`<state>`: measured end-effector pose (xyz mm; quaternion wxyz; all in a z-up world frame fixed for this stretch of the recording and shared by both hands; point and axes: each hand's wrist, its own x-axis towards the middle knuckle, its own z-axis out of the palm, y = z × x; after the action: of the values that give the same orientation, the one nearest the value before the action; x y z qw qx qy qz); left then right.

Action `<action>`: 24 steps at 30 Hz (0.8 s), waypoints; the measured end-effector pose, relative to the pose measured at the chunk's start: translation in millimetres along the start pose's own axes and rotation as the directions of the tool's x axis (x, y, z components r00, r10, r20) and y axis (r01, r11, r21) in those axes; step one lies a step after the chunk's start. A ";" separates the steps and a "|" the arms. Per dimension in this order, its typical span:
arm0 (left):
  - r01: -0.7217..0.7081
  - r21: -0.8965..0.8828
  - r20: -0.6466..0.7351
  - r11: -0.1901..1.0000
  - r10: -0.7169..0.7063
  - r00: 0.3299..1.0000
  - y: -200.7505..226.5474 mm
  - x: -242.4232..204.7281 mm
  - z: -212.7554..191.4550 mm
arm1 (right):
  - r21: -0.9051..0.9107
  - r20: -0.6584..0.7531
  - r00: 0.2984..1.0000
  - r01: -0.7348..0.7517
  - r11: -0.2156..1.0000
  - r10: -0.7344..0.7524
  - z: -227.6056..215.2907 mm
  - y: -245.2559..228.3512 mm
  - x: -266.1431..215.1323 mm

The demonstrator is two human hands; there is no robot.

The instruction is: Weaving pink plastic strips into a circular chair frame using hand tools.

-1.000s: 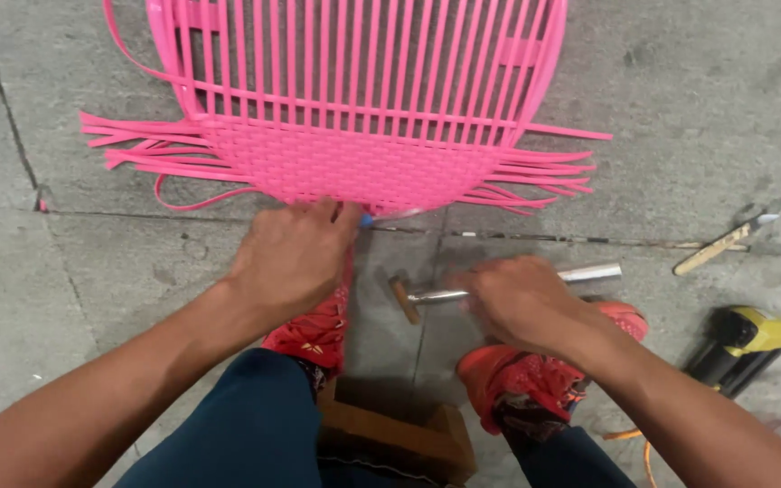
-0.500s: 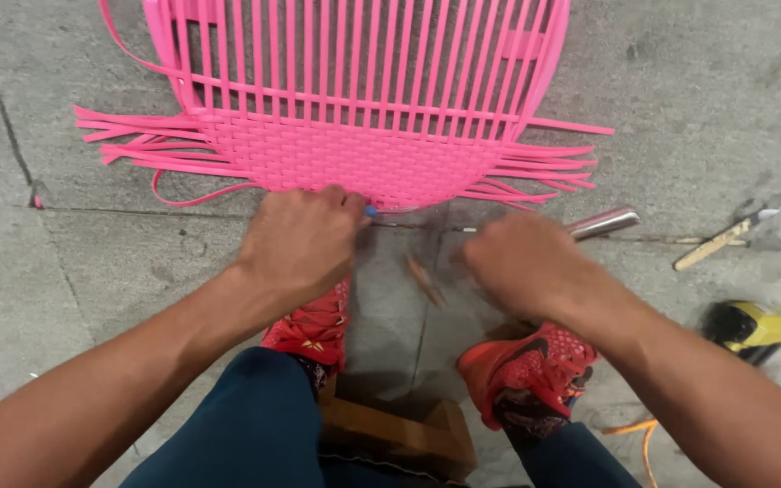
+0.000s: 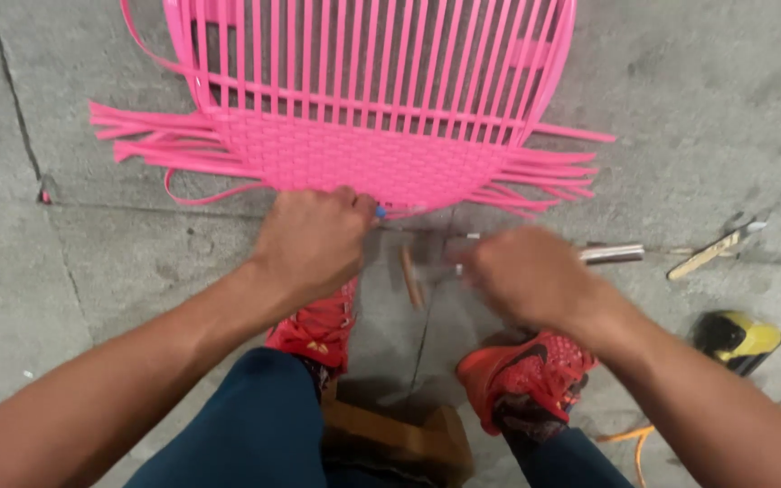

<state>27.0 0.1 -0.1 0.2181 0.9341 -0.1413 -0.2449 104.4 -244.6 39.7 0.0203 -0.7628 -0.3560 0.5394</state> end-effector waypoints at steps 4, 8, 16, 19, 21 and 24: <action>0.026 -0.018 0.022 1.000 -0.025 0.999 2.5 4.1 -2.7 | 0.002 0.010 0.997 0.075 0.997 -0.075 -11.5 0.2 0.7; 0.042 -0.040 0.019 0.998 -0.041 0.999 2.1 1.4 2.4 | 0.024 0.010 1.000 0.022 0.999 -0.022 -15.9 -6.0 4.6; 0.067 -0.033 0.008 0.997 -0.067 0.998 2.4 -4.0 10.1 | 0.074 -0.101 0.985 0.149 0.986 -0.141 -18.3 -6.5 13.5; 0.076 -0.087 -0.018 0.993 -0.077 0.997 -4.8 -18.8 -5.0 | 0.080 -0.036 0.998 0.053 0.995 -0.050 -26.8 -18.8 10.7; 0.149 -0.179 -0.035 0.973 -0.158 0.987 -13.4 -27.2 -21.8 | 0.109 0.018 0.998 0.065 0.992 -0.067 -23.7 -19.9 7.0; 0.237 -0.253 -0.151 0.938 -0.281 0.948 -40.5 -46.5 -48.4 | 0.181 -0.035 0.995 0.102 0.978 -0.098 -24.2 -18.2 8.2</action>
<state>19.4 68.8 37.0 0.3032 0.9314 0.0337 -0.1986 116.6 -217.9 50.6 0.1219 -0.7459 -0.3427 0.5580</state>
